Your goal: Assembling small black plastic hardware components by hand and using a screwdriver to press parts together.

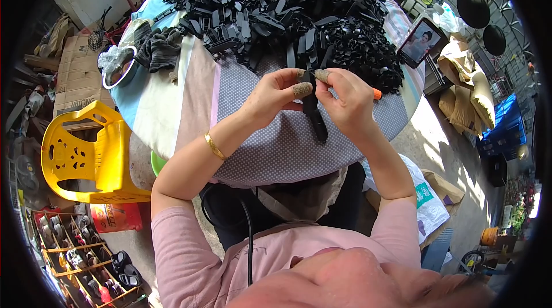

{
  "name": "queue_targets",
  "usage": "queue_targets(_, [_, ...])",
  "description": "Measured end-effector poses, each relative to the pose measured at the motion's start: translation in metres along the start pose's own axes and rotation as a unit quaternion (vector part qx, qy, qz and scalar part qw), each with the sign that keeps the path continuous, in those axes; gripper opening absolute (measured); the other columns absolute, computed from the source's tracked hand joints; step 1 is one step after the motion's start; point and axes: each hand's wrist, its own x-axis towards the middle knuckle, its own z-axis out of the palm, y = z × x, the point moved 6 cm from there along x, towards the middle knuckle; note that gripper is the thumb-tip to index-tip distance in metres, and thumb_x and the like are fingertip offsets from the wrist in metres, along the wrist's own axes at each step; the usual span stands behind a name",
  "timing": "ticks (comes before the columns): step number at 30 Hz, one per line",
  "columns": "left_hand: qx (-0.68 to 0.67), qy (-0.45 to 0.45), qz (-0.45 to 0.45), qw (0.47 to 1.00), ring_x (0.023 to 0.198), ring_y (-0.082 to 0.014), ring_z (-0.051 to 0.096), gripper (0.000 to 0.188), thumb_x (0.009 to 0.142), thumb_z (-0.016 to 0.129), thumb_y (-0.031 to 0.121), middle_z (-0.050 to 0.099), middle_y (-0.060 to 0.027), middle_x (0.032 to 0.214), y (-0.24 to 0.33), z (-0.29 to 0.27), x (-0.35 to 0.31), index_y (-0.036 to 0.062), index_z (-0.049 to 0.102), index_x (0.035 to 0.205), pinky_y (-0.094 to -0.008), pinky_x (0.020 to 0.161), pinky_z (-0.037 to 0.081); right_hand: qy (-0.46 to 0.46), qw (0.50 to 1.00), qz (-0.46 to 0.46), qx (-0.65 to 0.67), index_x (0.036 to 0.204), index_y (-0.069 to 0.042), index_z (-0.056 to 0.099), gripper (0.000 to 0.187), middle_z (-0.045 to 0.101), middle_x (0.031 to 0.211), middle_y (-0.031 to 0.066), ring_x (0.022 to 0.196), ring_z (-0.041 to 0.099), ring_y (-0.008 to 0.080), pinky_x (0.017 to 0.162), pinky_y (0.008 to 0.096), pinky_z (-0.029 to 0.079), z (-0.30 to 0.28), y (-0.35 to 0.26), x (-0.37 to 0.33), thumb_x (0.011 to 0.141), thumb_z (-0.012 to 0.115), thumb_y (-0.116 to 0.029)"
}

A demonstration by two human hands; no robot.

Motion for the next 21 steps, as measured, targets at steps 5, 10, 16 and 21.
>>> queue_targets(5, [-0.031, -0.02, 0.006, 0.999, 0.084, -0.0119, 0.061, 0.032, 0.085, 0.061, 0.014, 0.061, -0.005, 0.095, -0.002, 0.002, 0.002, -0.0014, 0.055, 0.113, -0.0275, 0.072, 0.054, -0.002, 1.0, -0.002, -0.031, 0.083, 0.002, 0.06, 0.016, 0.062, 0.08, 0.0123, 0.068, 0.062, 0.0258, 0.058, 0.031, 0.05, 0.001, -0.001, -0.004, 0.068, 0.065, 0.004])
queue_targets(10, [0.034, 0.018, 0.032, 0.999, 0.082, -0.0107, 0.061, 0.029, 0.086, 0.06, 0.012, 0.062, -0.0053, 0.093, 0.005, -0.003, -0.001, -0.0018, 0.058, 0.111, -0.0253, 0.069, 0.055, -0.052, 0.996, -0.013, -0.078, 0.084, 0.003, 0.061, 0.014, 0.061, 0.086, 0.0132, 0.072, 0.061, 0.0268, 0.062, 0.0332, 0.05, 0.005, -0.015, -0.001, 0.071, 0.064, 0.001])
queue_targets(16, [0.057, 0.02, 0.049, 0.997, 0.08, -0.0109, 0.061, 0.025, 0.086, 0.059, 0.011, 0.063, -0.0049, 0.09, 0.008, -0.001, -0.006, -0.0023, 0.06, 0.108, -0.0249, 0.069, 0.055, -0.079, 0.996, -0.01, -0.045, 0.082, 0.005, 0.06, 0.014, 0.059, 0.091, 0.0144, 0.076, 0.059, 0.0279, 0.064, 0.0346, 0.049, 0.007, -0.019, -0.005, 0.072, 0.063, -0.004])
queue_targets(21, [0.06, 0.004, 0.053, 0.997, 0.083, -0.01, 0.06, 0.028, 0.087, 0.058, 0.014, 0.061, -0.0035, 0.092, 0.006, 0.004, -0.004, -0.0011, 0.057, 0.11, -0.0253, 0.073, 0.055, -0.072, 0.996, 0.008, -0.052, 0.084, 0.004, 0.06, 0.017, 0.059, 0.089, 0.014, 0.075, 0.059, 0.0289, 0.065, 0.0345, 0.049, -0.001, -0.026, -0.003, 0.071, 0.065, -0.005])
